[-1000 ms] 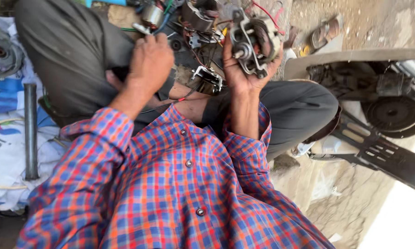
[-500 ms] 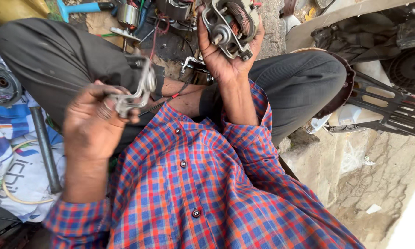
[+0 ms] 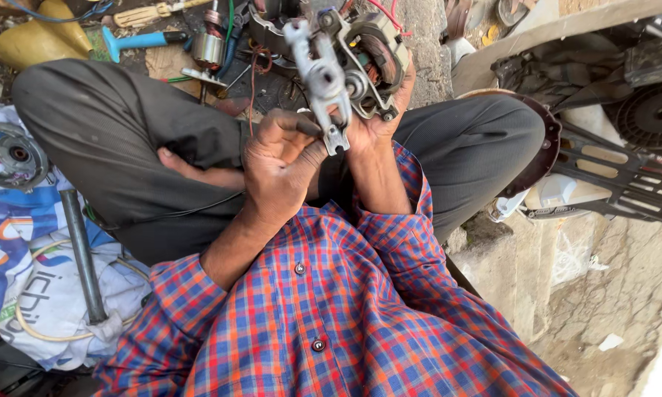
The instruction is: The person sits on the ground holding a starter motor and uses a screwdriver to unscrew and work on its housing. They turn the motor over, manipulate its red and green wires and terminals by hand, and continue loosening and refitting screws on the assembly.
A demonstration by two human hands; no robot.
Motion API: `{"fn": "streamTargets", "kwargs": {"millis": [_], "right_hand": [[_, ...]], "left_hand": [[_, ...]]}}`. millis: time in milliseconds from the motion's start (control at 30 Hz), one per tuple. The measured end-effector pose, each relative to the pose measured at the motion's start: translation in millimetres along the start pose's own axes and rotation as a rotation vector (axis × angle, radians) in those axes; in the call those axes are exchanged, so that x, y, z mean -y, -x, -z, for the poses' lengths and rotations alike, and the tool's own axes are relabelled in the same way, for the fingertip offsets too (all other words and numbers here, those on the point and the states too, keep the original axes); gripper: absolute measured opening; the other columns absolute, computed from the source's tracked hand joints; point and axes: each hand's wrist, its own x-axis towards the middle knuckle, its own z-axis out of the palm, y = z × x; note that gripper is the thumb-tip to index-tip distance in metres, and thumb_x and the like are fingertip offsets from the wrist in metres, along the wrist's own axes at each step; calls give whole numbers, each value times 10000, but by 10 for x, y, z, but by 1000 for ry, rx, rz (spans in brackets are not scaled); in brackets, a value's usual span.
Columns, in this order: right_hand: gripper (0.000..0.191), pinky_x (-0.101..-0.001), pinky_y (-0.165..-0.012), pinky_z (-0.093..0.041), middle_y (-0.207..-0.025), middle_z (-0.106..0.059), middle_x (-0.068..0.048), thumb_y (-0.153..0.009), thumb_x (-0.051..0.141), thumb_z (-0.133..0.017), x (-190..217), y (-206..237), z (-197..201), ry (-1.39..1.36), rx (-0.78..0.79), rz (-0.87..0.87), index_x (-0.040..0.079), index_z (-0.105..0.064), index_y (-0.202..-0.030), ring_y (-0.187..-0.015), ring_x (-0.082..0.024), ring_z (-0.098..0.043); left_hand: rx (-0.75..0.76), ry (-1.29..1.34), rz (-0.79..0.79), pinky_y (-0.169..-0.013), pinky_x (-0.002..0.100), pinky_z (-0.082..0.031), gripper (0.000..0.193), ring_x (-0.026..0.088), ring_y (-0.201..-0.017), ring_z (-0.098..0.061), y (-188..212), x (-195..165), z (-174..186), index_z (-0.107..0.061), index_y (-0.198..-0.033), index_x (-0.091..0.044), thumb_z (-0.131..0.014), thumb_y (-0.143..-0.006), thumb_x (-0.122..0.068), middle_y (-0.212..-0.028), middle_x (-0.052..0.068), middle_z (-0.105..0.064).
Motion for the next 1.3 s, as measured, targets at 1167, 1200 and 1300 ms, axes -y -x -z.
{"fn": "streamTargets", "kwargs": {"millis": [1167, 1200, 1300], "right_hand": [[715, -552, -1042, -572, -1296, -644, -259, -1038, 608, -439, -406, 169, -298, 79, -67, -106, -18, -551, -1364, -1145, -422, -667], [724, -553, -1042, -572, -1296, -642, -261, -1029, 613, -440, -429, 174, -327, 79, -72, -103, -20, -549, -1363, -1145, -424, -665], [752, -554, -1042, -571, -1295, -636, -266, -1000, 628, -443, -484, 170, -411, 69, -76, -89, -24, -544, -1360, -1148, -432, -661]], "left_hand": [[86, 17, 227, -771, 283, -603, 122, 136, -855, -701, -225, -537, 33, -646, -1124, 42, -702, -1017, 25, -991, 106, -729], [84, 28, 228, -769, 283, -603, 122, 135, -851, -698, -234, -553, 42, -648, -1129, 41, -700, -1019, 23, -994, 103, -727], [101, 33, 242, -766, 276, -598, 129, 130, -835, -689, -250, -603, 52, -657, -1142, 37, -696, -1021, 12, -995, 95, -724]]}}
